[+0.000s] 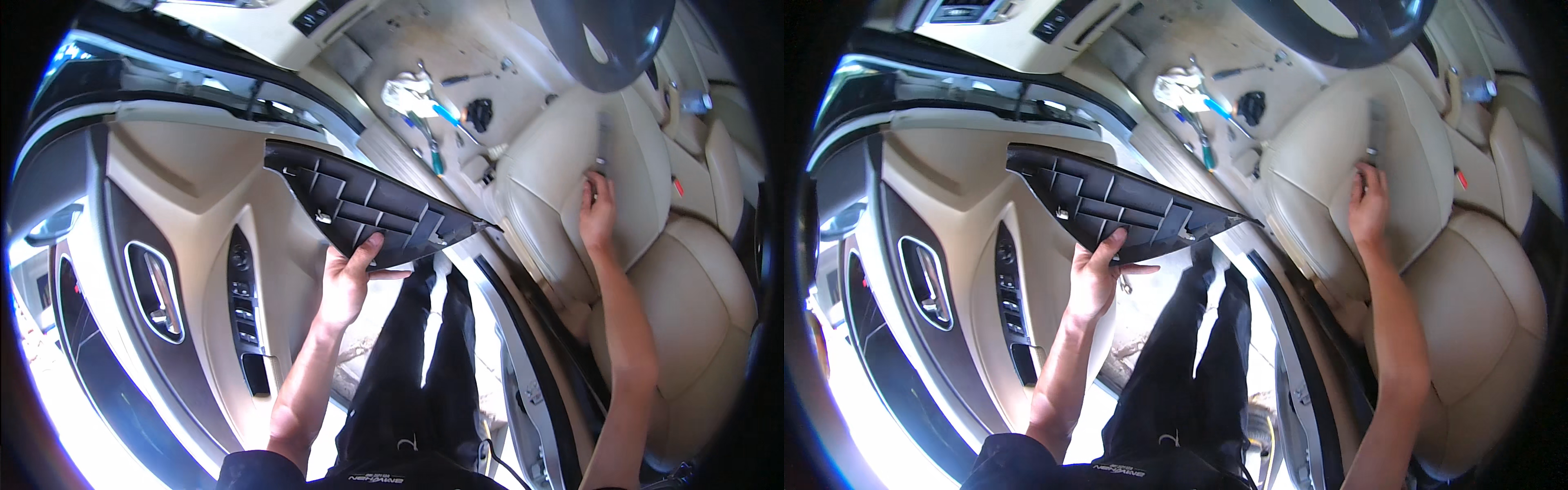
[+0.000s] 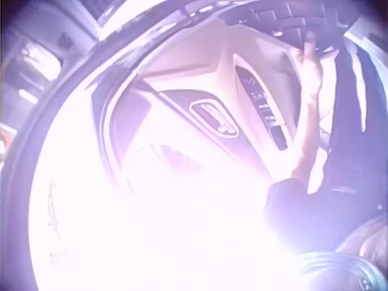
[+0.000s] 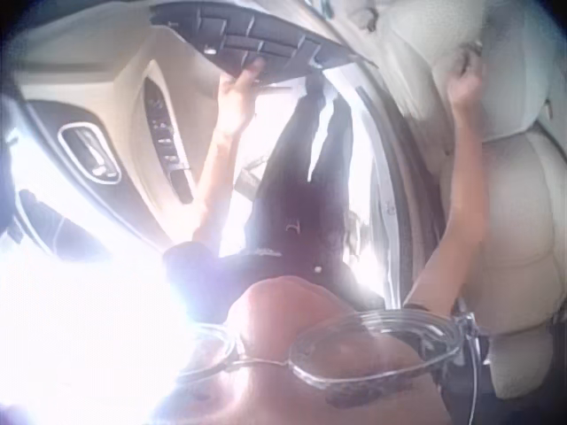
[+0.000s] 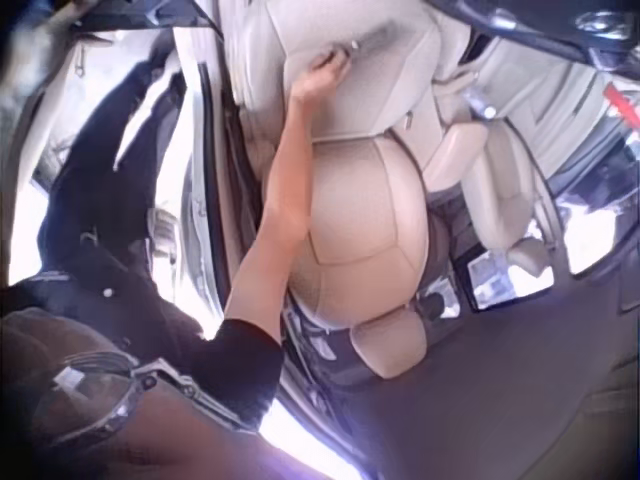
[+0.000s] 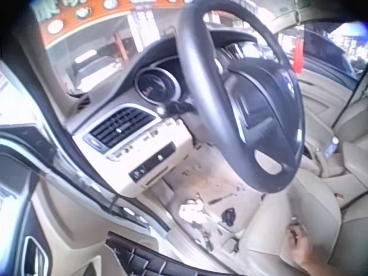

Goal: The person reassembles interior trim panels on the driver side of a white car. They use a ratchet and screwdriver to fasten screws, then snap plastic trim pieces and a door seal into place. Tools and fasteners are organized on the floor mat during the process.

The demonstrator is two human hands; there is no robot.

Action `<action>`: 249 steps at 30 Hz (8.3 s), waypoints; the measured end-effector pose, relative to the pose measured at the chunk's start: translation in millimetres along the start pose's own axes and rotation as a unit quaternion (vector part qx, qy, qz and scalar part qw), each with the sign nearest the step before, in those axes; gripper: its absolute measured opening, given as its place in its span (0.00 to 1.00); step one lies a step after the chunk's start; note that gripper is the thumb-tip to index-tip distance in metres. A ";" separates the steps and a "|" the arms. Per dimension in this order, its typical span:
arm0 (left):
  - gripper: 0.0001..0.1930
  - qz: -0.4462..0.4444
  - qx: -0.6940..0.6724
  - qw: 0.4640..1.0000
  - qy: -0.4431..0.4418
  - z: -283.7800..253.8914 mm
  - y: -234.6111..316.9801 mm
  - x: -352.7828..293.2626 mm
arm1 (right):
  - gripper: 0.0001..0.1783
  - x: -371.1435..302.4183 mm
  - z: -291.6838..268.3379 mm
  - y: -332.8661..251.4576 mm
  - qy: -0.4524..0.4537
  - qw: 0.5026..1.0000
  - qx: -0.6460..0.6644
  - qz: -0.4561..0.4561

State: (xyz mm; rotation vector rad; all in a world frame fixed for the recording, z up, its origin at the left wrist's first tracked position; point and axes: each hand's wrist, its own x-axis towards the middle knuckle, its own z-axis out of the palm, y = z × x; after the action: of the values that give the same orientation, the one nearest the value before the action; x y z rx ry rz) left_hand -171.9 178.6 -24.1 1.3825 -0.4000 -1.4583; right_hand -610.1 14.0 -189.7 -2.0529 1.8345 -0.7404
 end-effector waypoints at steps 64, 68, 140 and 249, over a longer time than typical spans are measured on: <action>0.07 0.184 0.423 0.856 0.233 -6.0 50.9 26.7 | 0.39 -14.8 -23.0 -159.0 0.030 0.989 0.114 0.086; 0.08 0.174 0.409 0.877 0.183 30.4 57.9 24.2 | 0.56 -29.7 11.9 -303.3 -0.259 0.930 0.242 -0.099; 0.32 0.169 0.141 0.938 0.267 -73.3 143.1 151.9 | 0.16 114.3 124.4 -537.6 0.003 0.962 0.240 -0.126; 0.15 -0.025 0.145 0.989 -0.007 -52.8 -6.6 135.4 | 0.12 3.7 -14.0 -78.3 0.002 0.890 0.347 0.294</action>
State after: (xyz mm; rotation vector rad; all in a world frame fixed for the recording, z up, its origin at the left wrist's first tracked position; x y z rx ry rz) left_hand -100.9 90.6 -115.7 1.6231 -0.6096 -1.4931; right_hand -552.4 23.6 -135.7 -0.9788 1.6993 -1.0095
